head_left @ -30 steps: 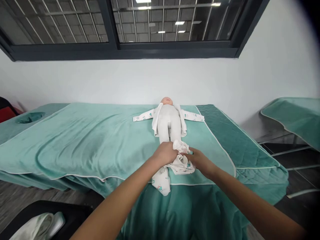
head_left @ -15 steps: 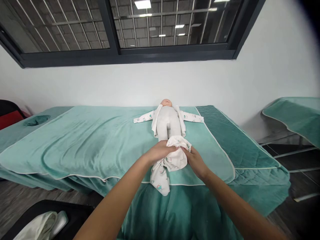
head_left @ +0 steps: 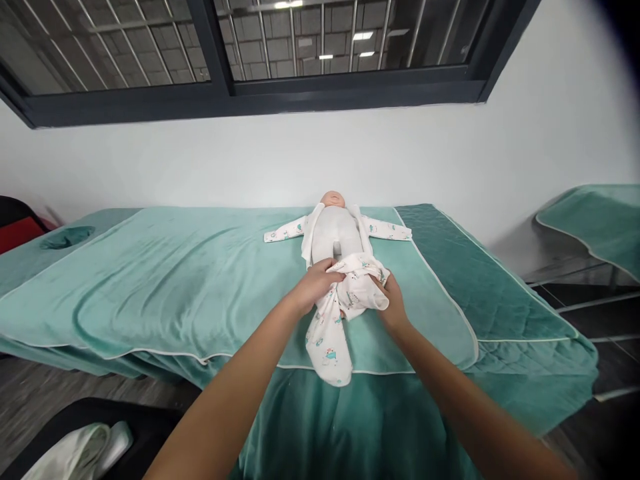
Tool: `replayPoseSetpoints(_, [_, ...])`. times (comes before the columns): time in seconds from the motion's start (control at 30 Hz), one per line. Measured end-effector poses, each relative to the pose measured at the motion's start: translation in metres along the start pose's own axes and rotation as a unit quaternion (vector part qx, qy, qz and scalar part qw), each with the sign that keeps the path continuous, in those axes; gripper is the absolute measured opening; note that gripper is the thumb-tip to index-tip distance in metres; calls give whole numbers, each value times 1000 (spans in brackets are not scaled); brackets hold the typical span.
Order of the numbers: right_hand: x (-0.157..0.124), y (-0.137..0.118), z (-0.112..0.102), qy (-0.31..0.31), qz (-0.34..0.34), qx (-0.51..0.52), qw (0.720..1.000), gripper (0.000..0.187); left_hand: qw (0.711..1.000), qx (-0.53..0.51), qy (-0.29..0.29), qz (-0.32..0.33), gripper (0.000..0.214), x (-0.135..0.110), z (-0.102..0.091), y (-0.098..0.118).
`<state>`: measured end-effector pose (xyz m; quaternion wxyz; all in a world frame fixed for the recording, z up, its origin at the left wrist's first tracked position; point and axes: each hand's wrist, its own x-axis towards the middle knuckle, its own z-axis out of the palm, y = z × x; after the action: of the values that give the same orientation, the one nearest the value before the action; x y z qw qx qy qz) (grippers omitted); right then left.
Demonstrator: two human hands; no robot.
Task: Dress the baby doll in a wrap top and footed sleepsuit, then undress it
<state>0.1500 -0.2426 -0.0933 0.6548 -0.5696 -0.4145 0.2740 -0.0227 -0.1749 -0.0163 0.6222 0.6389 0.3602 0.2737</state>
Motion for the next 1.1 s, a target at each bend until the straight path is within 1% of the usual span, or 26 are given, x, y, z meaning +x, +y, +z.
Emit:
replayPoseSetpoints(0.1, [8,5,3,6,7,-12,1000,28,990,102,75,61,10,14,2,-2])
replayPoseSetpoints(0.2, [15,5,6,12,18,-32,999,27,970,180,117,115,7,27,2,-3])
replayPoseSetpoints(0.3, [21,5,8,14,25,-46,999,27,947,252,149,133,13,39,1,-4])
replayPoseSetpoints(0.43, [29,9,9,11,16,-77,997,30,909,340,180,159,21,53,0,-7])
replayPoseSetpoints(0.53, [33,13,10,18,13,-112,993,29,890,370,205,169,23,65,-1,-10])
replayPoseSetpoints(0.6, [35,15,11,28,15,-121,992,28,894,350,213,182,22,73,-1,-13])
replayPoseSetpoints(0.73, [40,17,16,49,54,-132,989,33,926,250,206,196,21,83,-7,-21])
replayPoseSetpoints(0.8, [41,15,18,50,70,-136,987,37,947,180,184,190,19,81,-12,-27])
replayPoseSetpoints(0.9, [38,12,20,54,69,-148,985,37,976,33,136,164,23,71,-21,-38])
replayPoseSetpoints(1.0, [28,10,21,76,54,-168,981,32,981,-104,107,128,31,59,-28,-47])
replayPoseSetpoints(1.1, [19,8,20,92,-10,-160,983,28,977,-168,85,103,34,53,-31,-51])
